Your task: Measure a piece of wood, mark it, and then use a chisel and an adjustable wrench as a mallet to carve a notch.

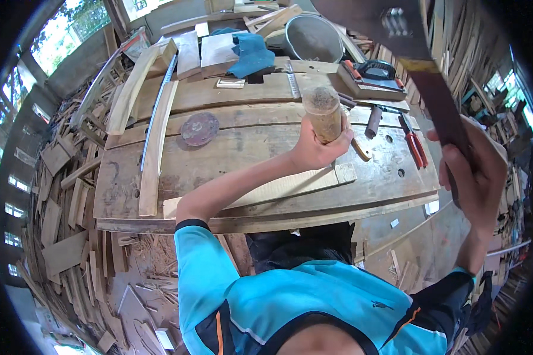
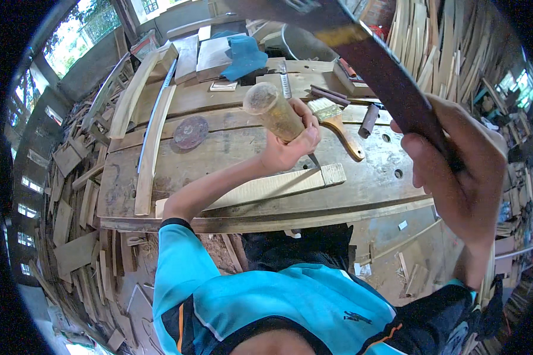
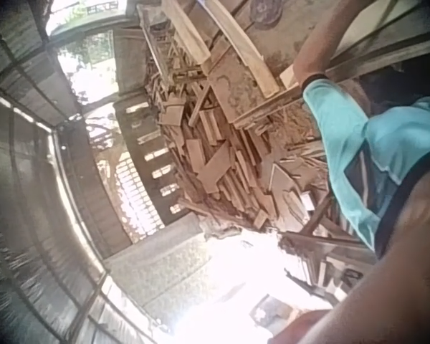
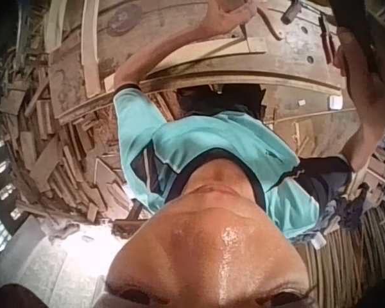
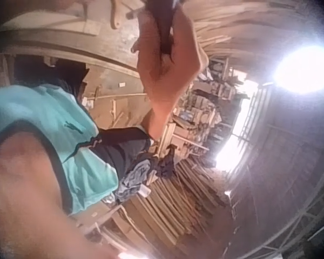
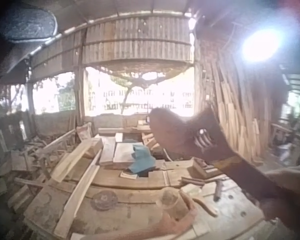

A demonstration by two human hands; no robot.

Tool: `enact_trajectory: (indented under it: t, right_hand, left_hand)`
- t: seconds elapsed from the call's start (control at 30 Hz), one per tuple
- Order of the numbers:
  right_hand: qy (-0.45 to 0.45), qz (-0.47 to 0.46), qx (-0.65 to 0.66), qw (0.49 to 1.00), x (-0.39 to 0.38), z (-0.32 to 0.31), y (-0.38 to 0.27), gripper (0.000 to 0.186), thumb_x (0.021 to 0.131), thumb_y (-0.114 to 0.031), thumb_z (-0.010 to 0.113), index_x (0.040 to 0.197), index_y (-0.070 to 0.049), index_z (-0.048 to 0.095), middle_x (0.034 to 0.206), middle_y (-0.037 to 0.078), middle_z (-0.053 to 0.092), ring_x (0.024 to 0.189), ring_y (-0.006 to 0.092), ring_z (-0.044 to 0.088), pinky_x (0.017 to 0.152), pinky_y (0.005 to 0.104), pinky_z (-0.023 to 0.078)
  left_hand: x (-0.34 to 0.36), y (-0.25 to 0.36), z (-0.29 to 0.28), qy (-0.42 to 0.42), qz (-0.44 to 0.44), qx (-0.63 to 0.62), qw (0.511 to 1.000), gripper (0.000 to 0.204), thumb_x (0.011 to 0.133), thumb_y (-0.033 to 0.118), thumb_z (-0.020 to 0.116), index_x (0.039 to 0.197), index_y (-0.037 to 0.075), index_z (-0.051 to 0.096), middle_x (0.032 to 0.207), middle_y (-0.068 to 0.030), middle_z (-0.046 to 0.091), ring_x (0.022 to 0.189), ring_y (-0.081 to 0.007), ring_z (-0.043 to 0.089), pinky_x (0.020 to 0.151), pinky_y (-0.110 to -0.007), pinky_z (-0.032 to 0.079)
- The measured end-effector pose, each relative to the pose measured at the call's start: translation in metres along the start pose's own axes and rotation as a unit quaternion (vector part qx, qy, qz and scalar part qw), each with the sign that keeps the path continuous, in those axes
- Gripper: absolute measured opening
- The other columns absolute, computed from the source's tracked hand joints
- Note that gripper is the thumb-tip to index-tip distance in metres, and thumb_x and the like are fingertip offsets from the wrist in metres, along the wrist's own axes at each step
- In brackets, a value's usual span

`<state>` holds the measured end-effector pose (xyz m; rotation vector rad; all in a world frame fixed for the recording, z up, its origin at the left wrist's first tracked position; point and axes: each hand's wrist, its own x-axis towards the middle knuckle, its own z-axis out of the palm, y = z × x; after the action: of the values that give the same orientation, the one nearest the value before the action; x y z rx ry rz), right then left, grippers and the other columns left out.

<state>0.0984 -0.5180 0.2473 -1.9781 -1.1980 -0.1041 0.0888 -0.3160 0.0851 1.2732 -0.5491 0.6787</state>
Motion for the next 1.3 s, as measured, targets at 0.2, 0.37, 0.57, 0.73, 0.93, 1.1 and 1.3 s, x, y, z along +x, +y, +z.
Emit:
enact_trajectory:
  t: [0.2, 0.37, 0.57, 0.73, 0.93, 1.1, 1.3]
  right_hand:
    - [-0.013, -0.133, -0.144, 0.981, -0.004, -0.007, -0.029, 0.028, 0.081, -0.008, 0.051, 0.107, 0.005, 0.050, 0.070, 0.006, 0.060, 0.045, 0.0046, 0.045, 0.042, 0.0187, 0.035]
    - [-0.149, -0.105, -0.189, 0.965, 0.008, 0.007, -0.038, 0.026, 0.079, -0.011, 0.055, 0.100, 0.004, 0.055, 0.055, 0.003, 0.052, 0.041, 0.0045, 0.044, 0.042, 0.0199, 0.035]
    - [0.050, -0.092, -0.082, 0.991, 0.003, -0.002, -0.046, 0.028, 0.078, -0.012, 0.056, 0.102, 0.003, 0.054, 0.059, -0.002, 0.050, 0.046, 0.0045, 0.043, 0.041, 0.0203, 0.033]
    - [-0.176, -0.065, -0.193, 0.963, 0.000, 0.001, -0.055, 0.030, 0.075, -0.007, 0.058, 0.102, 0.005, 0.054, 0.054, 0.002, 0.050, 0.043, 0.0053, 0.045, 0.041, 0.0204, 0.033]
    - [-0.020, -0.117, -0.204, 0.972, 0.000, 0.004, -0.050, 0.035, 0.076, -0.007, 0.057, 0.109, 0.004, 0.050, 0.059, 0.004, 0.051, 0.041, 0.0054, 0.043, 0.039, 0.0208, 0.033]
    - [-0.115, -0.028, -0.161, 0.980, -0.007, 0.012, -0.035, 0.029, 0.075, -0.008, 0.060, 0.102, 0.001, 0.056, 0.059, 0.006, 0.056, 0.044, 0.0102, 0.048, 0.042, 0.0242, 0.037]
    - [0.030, 0.169, 0.083, 0.982, -0.052, 0.015, 0.007, 0.030, 0.081, -0.008, 0.053, 0.110, 0.001, 0.052, 0.061, 0.001, 0.053, 0.044, 0.0048, 0.046, 0.039, 0.0191, 0.034]
  left_hand:
    - [0.003, -0.004, 0.006, 0.092, -0.058, -0.087, 0.990, 0.012, 0.073, 0.000, 0.058, 0.077, 0.004, 0.048, 0.069, 0.0013, 0.048, 0.064, -0.0058, 0.047, 0.057, -0.023, 0.040]
    - [-0.006, -0.007, -0.002, 0.089, -0.055, -0.065, 0.992, 0.013, 0.071, 0.001, 0.060, 0.075, 0.004, 0.048, 0.069, 0.0017, 0.048, 0.063, -0.0053, 0.047, 0.055, -0.022, 0.040]
    - [0.000, -0.003, 0.002, 0.052, -0.002, -0.030, 0.998, 0.016, 0.072, -0.001, 0.056, 0.080, 0.004, 0.043, 0.067, -0.0007, 0.047, 0.057, -0.0064, 0.045, 0.049, -0.022, 0.038]
    - [0.000, -0.012, 0.006, 0.071, 0.070, 0.013, 0.995, 0.011, 0.069, 0.001, 0.059, 0.073, 0.004, 0.049, 0.064, 0.0022, 0.047, 0.060, -0.0048, 0.045, 0.053, -0.023, 0.038]
    - [-0.003, 0.000, 0.002, 0.007, 0.022, 0.033, 0.999, 0.021, 0.074, -0.004, 0.053, 0.085, 0.006, 0.038, 0.074, -0.0005, 0.044, 0.065, -0.0063, 0.046, 0.058, -0.021, 0.040]
    - [-0.005, -0.015, -0.001, 0.011, 0.035, 0.059, 0.998, 0.019, 0.074, -0.003, 0.054, 0.083, 0.006, 0.040, 0.072, -0.0006, 0.045, 0.062, -0.0067, 0.046, 0.054, -0.020, 0.039]
    - [-0.001, -0.003, -0.002, 0.035, -0.009, -0.017, 0.999, 0.018, 0.075, -0.001, 0.047, 0.084, 0.006, 0.033, 0.064, -0.0055, 0.044, 0.046, -0.0069, 0.036, 0.040, -0.021, 0.031]
